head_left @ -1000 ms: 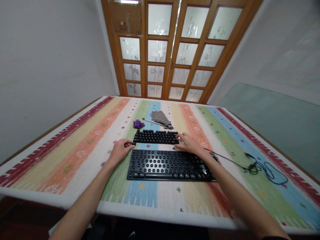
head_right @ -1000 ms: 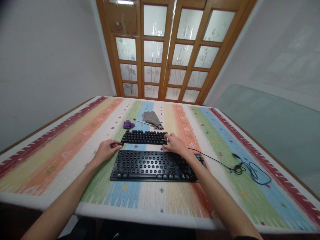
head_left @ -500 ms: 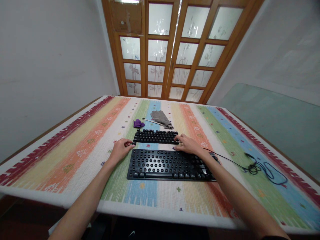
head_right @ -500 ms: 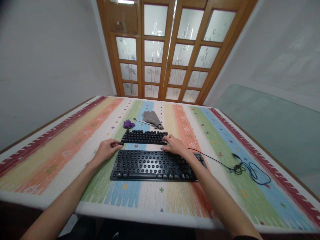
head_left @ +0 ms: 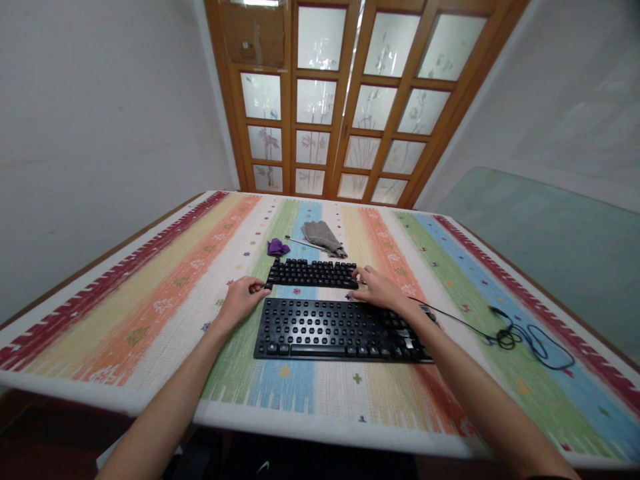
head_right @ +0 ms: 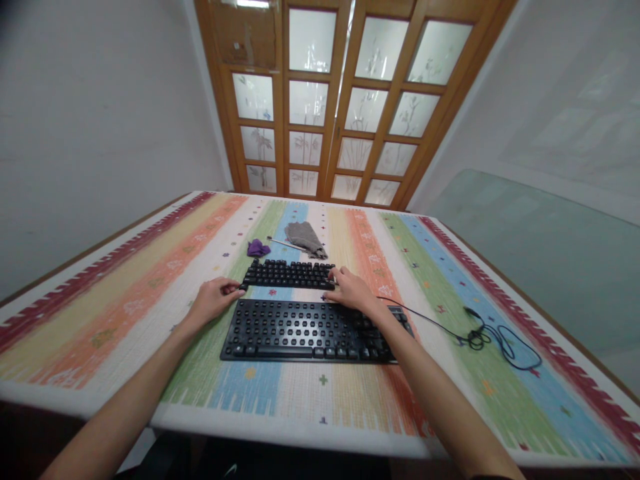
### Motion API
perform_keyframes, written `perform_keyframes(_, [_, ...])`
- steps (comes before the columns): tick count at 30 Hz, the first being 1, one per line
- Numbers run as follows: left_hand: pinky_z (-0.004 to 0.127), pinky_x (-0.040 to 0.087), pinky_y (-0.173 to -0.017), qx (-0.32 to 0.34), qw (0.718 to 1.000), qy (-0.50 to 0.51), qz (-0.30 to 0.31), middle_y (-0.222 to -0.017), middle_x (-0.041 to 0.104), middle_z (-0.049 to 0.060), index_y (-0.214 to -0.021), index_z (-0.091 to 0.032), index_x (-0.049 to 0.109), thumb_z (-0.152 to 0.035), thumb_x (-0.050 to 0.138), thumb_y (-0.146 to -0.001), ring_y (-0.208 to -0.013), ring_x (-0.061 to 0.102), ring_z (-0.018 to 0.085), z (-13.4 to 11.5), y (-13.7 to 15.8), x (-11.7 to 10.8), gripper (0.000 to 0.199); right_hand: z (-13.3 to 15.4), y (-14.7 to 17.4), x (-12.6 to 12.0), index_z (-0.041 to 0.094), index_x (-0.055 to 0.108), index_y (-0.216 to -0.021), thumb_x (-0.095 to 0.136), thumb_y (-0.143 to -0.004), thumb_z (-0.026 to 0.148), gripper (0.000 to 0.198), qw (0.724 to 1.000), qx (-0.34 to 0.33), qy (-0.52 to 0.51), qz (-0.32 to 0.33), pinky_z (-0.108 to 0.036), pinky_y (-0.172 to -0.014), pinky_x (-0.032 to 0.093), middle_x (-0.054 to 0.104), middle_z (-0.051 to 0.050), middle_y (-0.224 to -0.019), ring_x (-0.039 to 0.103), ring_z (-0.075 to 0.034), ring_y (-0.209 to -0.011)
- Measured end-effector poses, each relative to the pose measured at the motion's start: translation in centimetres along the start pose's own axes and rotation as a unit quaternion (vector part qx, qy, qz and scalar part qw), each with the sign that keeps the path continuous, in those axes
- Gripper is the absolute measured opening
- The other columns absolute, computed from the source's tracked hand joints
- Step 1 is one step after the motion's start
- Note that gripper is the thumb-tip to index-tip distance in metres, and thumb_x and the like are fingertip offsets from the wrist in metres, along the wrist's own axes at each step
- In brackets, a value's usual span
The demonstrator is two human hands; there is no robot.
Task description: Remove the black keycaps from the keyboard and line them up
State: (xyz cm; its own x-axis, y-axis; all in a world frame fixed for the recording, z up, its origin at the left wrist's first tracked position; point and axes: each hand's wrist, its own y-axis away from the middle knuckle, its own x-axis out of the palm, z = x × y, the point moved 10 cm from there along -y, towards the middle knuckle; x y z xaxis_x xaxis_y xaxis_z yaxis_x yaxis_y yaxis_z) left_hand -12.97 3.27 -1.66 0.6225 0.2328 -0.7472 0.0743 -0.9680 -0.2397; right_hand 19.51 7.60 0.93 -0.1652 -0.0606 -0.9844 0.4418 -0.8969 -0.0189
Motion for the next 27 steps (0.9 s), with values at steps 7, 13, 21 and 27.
perform_keyframes(7, [0.031, 0.049, -0.068, 0.004, 1.000, 0.001, 0.000, -0.077, 0.070, 0.006, -0.087, -0.015, 0.074, -0.034, 0.070, -0.072, -0.069, 0.063, 0.019, -0.1, 0.0, 0.0, 0.024, 2.6, 0.5, -2.7, 0.014, 0.064, -0.096, 0.053, -0.091, 0.027, 0.018, 0.997, -0.041, -0.045, -0.045, -0.029, -0.082, 0.045, 0.063, -0.011, -0.097, 0.061, -0.022, -0.091])
perform_keyframes(13, [0.031, 0.048, -0.070, 0.008, 1.000, -0.013, 0.000, -0.077, 0.070, 0.005, -0.086, -0.015, 0.074, -0.034, 0.070, -0.073, -0.069, 0.062, 0.019, -0.2, 0.0, 0.1, 0.023, 6.7, 1.5, -4.2, 0.014, 0.065, -0.096, 0.044, -0.097, 0.027, 0.024, 0.980, -0.136, -0.141, -0.035, -0.033, -0.083, 0.045, 0.063, -0.011, -0.096, 0.059, -0.021, -0.090])
perform_keyframes(21, [0.031, 0.048, -0.068, 0.016, 1.000, -0.008, -0.004, -0.076, 0.069, 0.005, -0.085, -0.015, 0.073, -0.034, 0.070, -0.074, -0.068, 0.062, 0.018, -0.2, 0.0, 0.3, 0.022, 11.3, 3.2, -5.9, 0.016, 0.067, -0.090, 0.047, -0.098, 0.034, 0.028, 0.953, -0.204, -0.221, -0.030, -0.030, -0.075, 0.044, 0.057, -0.006, -0.088, 0.057, -0.017, -0.081])
perform_keyframes(27, [0.031, 0.048, -0.069, 0.016, 1.000, -0.015, -0.008, -0.074, 0.068, 0.004, -0.085, -0.016, 0.073, -0.033, 0.070, -0.074, -0.067, 0.061, 0.018, -0.4, 0.1, 0.1, 0.021, 12.6, 3.8, -6.6, 0.017, 0.070, -0.094, 0.054, -0.096, 0.038, 0.026, 0.942, -0.198, -0.265, -0.051, -0.031, -0.081, 0.044, 0.053, -0.005, -0.092, 0.056, -0.017, -0.086])
